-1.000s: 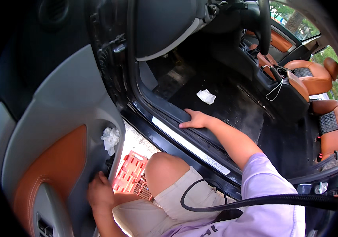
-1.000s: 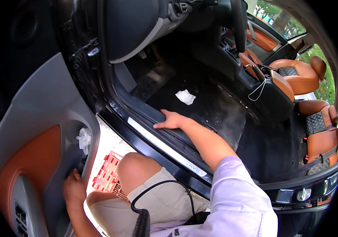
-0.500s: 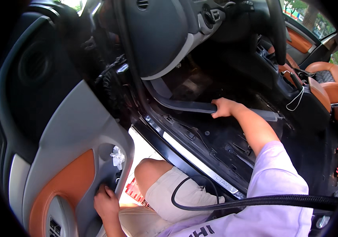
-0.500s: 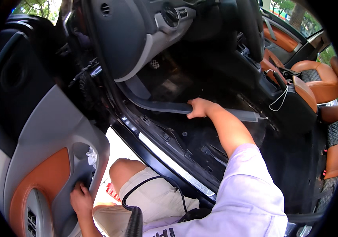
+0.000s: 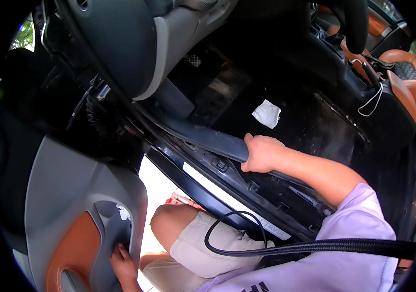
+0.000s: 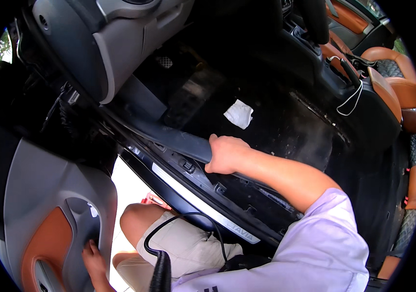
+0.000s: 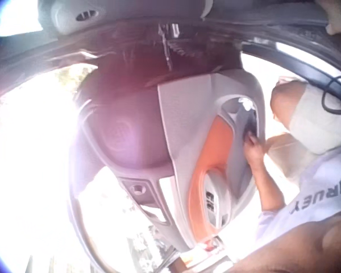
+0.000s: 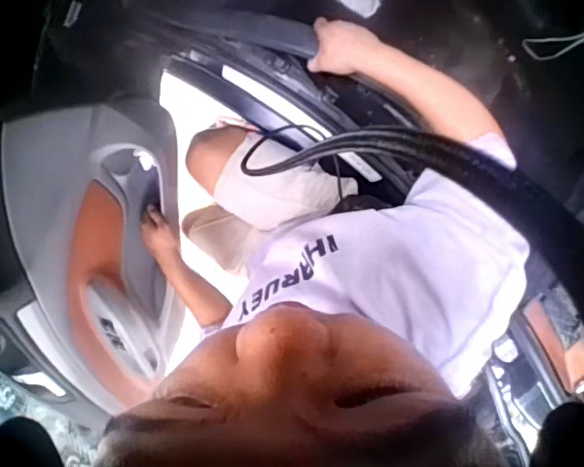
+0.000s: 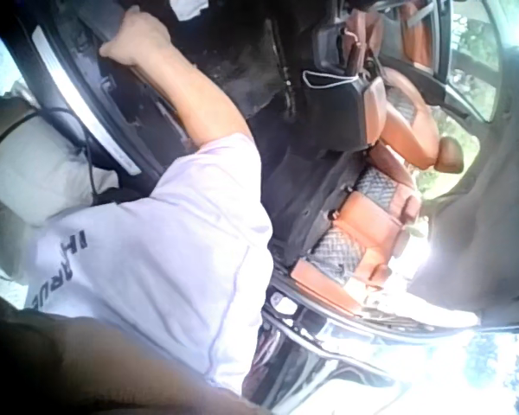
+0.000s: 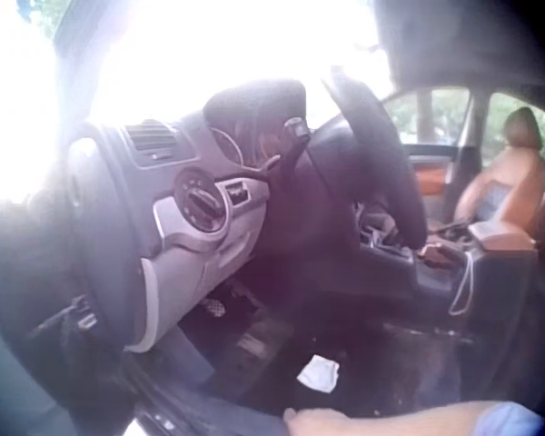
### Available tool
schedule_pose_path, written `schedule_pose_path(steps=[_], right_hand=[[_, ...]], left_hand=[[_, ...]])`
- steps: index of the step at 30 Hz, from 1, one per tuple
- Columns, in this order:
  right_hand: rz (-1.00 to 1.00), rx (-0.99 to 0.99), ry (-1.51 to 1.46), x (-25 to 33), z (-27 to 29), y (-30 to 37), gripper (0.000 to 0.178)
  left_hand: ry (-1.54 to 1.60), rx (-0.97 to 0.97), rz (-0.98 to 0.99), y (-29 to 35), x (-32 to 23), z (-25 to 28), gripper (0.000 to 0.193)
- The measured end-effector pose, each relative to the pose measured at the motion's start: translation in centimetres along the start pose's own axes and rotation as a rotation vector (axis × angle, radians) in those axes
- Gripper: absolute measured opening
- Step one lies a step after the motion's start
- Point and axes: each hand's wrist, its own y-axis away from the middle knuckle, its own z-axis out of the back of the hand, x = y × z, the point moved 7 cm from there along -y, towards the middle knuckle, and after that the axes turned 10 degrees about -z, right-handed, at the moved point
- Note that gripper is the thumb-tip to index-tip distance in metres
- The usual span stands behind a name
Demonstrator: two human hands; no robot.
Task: The person removes plastic trim panels and clips from the driver's side floor and door sill of a vehicle using a hand tool and their hands.
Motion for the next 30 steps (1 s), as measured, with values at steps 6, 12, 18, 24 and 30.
schedule_pose_path(steps=[6, 12, 18, 24, 30], right_hand=[[0.139, -0.141, 0.095, -6.0, 1.1, -6.2, 0.066], [0.059, -0.027, 0.155, -1.2, 5.1, -1.4, 0.068], [0.033, 0.047, 0.108, 0.2, 0.0, -0.9, 0.073], [0.129, -0.477, 0.488, -5.4, 12.0, -7.2, 0.07], [0.053, -0.214, 0.228, -3.1, 3.2, -4.2, 0.066]], left_hand=[[-0.014, -0.023, -0.021, -0.5, -0.4, -0.4, 0.033], [-0.065, -0.035, -0.043, -0.5, 0.2, 0.1, 0.03], [-0.087, -0.119, -0.032, -0.1, 0.1, 1.0, 0.031], [-0.116, -0.176, -0.055, 0.0, 0.0, 1.2, 0.036], [-0.161, -0.2, -0.024, 0.4, -0.8, 1.8, 0.035]])
